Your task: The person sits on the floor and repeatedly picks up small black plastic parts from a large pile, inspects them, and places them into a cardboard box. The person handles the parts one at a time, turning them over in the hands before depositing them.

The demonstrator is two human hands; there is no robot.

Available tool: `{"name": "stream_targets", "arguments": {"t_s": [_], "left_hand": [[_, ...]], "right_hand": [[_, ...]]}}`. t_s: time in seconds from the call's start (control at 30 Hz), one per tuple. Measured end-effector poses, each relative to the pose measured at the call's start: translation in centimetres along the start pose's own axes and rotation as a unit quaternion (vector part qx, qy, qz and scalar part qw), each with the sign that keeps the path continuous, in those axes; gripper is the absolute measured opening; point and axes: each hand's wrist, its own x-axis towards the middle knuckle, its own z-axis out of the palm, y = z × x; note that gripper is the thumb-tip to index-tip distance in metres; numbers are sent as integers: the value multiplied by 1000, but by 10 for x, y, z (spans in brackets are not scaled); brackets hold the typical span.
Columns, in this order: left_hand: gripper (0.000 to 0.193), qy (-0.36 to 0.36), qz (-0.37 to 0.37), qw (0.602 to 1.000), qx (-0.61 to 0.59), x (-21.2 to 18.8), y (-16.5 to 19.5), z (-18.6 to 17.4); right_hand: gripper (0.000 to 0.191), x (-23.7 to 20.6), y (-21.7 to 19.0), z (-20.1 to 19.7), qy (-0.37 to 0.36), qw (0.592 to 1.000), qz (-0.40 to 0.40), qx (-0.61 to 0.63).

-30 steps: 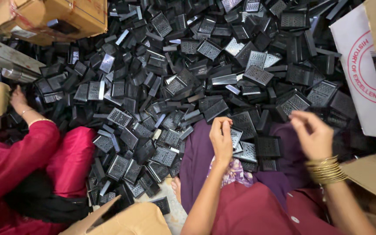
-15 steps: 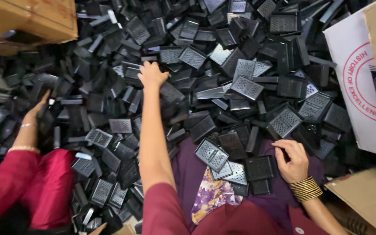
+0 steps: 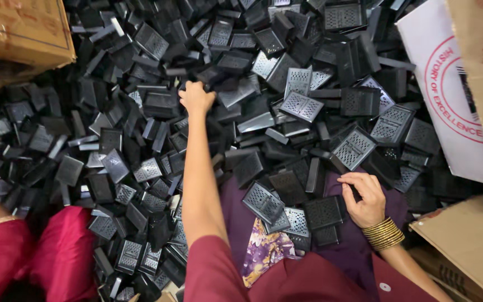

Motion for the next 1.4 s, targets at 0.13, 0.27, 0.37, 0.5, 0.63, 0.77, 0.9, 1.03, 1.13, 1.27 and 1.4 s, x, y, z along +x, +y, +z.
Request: {"name": "stream_targets", "arguments": {"t_s": [0.13,0.27,0.37,0.5,0.63,0.77,0.9,1.03,1.13,1.27,1.4], "left_hand": [[36,78,163,967,-181,-51,-7,-26],[32,78,236,935,-254,-140,9,-67],[27,33,194,922,-332,-209,19,-92],[24,-18,142,911,-388,-288,15,-111],[33,-84,148,870,-463,-359,14,-106],[62,-162,191,883,-398,-416,-12,-113],[62,-200,88,842,-493,-448,-34,-116],[49,-205,36,825,-526,-468,-57,-119],[45,-189,13,825,-533,-479,-67,-116],[44,-140,6,821,-553,-485,-78,-107],[38,-82,-17,816,-572,-489,-99,-102]], "right_hand": [[13,-17,-10,-7,9,1000,-5,6],[12,-37,-23,-14,17,1000,-16,13],[11,-56,-31,-20,21,999,-29,16],[11,-79,-38,-27,23,999,-45,12],[10,-99,-41,-34,24,998,-58,27],[9,-116,-51,-43,4,998,10,58],[16,-118,-78,-56,-16,981,127,147],[26,-116,-119,-63,-54,986,73,140],[52,-107,-135,-64,-115,969,-210,55],[29,-109,-135,-52,-168,964,-197,-53],[17,-108,-113,-59,-119,993,12,19]]}}
